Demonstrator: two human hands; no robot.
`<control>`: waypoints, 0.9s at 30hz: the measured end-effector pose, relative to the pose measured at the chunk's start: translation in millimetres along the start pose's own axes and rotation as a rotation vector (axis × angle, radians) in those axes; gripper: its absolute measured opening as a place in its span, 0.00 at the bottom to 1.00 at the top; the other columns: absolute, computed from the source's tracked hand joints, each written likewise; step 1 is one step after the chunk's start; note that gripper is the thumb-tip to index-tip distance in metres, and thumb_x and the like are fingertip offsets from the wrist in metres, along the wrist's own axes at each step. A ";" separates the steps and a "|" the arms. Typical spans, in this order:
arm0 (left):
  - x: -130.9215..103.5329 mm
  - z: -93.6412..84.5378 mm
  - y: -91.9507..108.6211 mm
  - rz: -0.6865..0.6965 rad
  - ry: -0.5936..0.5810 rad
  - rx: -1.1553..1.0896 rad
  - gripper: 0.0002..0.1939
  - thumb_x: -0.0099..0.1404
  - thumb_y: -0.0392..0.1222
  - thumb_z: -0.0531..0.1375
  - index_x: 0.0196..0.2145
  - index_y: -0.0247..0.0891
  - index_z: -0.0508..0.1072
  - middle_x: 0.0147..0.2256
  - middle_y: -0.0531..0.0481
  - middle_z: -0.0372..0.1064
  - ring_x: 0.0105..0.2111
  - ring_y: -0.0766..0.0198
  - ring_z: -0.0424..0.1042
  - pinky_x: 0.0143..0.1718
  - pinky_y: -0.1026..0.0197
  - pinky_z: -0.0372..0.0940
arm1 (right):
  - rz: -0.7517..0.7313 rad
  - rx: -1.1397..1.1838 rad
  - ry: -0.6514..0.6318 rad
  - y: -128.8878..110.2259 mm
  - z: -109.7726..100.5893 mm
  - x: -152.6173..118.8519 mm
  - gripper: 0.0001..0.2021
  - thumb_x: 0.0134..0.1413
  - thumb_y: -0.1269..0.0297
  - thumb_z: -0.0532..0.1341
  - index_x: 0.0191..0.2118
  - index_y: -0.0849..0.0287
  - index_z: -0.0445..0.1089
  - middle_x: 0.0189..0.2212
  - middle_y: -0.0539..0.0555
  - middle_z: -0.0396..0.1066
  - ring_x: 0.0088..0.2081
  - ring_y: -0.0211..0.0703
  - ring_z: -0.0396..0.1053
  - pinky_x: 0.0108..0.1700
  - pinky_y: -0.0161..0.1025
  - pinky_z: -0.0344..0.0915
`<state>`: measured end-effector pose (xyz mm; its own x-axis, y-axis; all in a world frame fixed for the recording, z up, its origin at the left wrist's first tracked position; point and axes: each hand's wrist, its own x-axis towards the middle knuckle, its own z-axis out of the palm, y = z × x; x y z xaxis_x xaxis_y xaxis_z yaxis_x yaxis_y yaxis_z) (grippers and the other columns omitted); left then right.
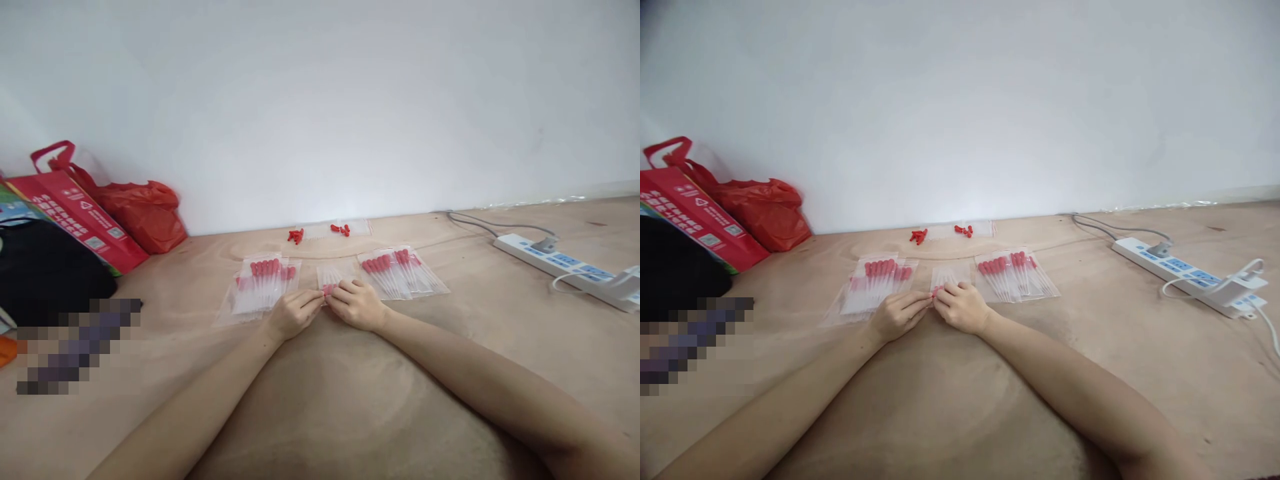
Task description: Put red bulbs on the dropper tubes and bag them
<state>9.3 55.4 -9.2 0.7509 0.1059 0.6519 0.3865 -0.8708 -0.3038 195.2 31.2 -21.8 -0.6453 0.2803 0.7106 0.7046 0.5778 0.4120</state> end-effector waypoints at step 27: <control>-4.2 -0.3 -0.2 -0.045 0.039 -0.091 0.07 0.62 0.32 0.52 0.32 0.34 0.70 0.30 0.49 0.73 0.29 0.66 0.73 0.30 0.65 0.69 | 0.018 -0.063 -0.088 33.0 -24.2 -35.9 0.13 0.56 0.73 0.50 0.22 0.61 0.65 0.21 0.52 0.63 0.26 0.37 0.55 0.27 0.38 0.43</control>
<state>5.9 54.9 -11.6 0.7115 0.1287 0.6908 0.3678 -0.9059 -0.2099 248.7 21.6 -19.9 -0.6536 0.3579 0.6669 0.7318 0.5237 0.4361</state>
